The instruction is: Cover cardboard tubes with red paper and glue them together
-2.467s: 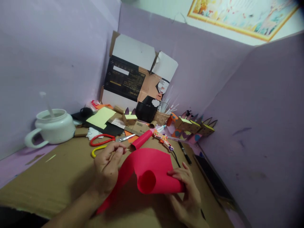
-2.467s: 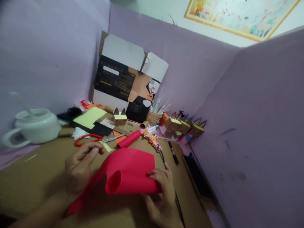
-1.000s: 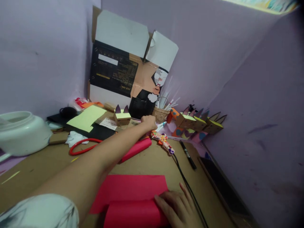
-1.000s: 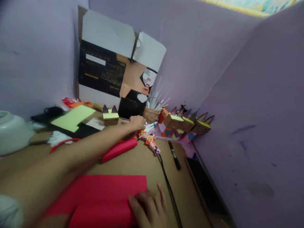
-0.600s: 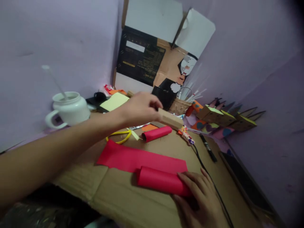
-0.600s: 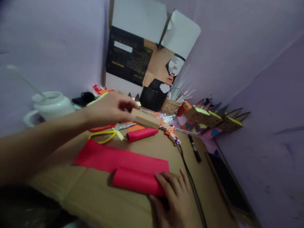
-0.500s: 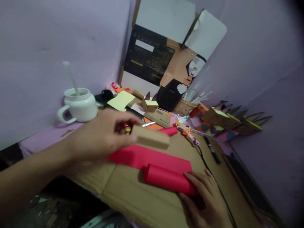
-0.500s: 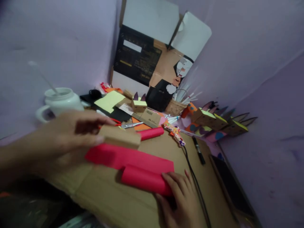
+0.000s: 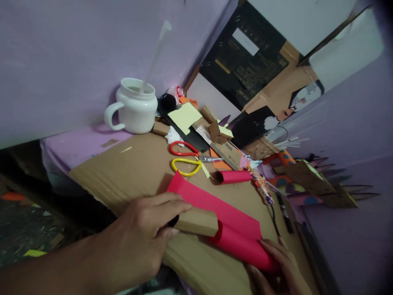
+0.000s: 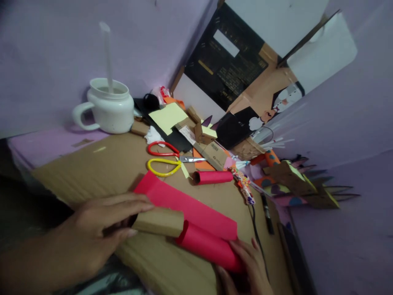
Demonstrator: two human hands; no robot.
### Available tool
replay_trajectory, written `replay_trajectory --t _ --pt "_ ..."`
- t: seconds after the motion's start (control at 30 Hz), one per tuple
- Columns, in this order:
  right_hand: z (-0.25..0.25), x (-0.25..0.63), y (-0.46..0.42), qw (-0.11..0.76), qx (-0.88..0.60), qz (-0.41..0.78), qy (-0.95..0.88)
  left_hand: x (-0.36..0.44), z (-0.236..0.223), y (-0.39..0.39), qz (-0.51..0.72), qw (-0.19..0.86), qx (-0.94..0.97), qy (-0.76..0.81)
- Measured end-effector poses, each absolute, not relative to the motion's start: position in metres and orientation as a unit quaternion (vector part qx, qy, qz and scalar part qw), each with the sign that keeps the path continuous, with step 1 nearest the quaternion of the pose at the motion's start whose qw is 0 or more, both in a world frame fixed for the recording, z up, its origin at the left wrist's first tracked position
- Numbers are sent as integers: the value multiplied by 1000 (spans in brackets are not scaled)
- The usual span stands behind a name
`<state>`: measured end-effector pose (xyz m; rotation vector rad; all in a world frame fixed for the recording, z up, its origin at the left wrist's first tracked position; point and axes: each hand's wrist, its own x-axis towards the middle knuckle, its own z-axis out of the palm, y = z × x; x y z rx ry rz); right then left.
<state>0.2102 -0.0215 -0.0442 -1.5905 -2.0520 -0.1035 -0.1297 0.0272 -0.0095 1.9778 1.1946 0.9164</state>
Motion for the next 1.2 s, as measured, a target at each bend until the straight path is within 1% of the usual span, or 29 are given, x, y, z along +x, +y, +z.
replay_trajectory --t 0.13,0.23,0.5,0.67,0.77,0.87,1.0,1.2 --pt "-45 212 -20 270 -585 -41 -764 -126 -11 22 359 274 789 417" --pt "-44 211 -19 271 -580 -43 -767 -125 -13 19 364 268 790 415" --pt "-41 205 -19 287 -575 -37 -765 -127 -7 29 325 378 752 431" --pt "-40 206 -18 273 -563 -45 -779 -129 -1 34 307 390 759 422" --pt "-40 207 -17 274 -563 -42 -778 -129 4 38 270 407 755 438" --pt "-41 208 -17 267 -547 -52 -792 -128 8 44 227 457 722 467" --pt "-41 210 -16 270 -532 -65 -800 -127 7 49 227 525 649 502" --pt "-39 210 -15 265 -529 -70 -803 -126 6 57 173 507 665 520"
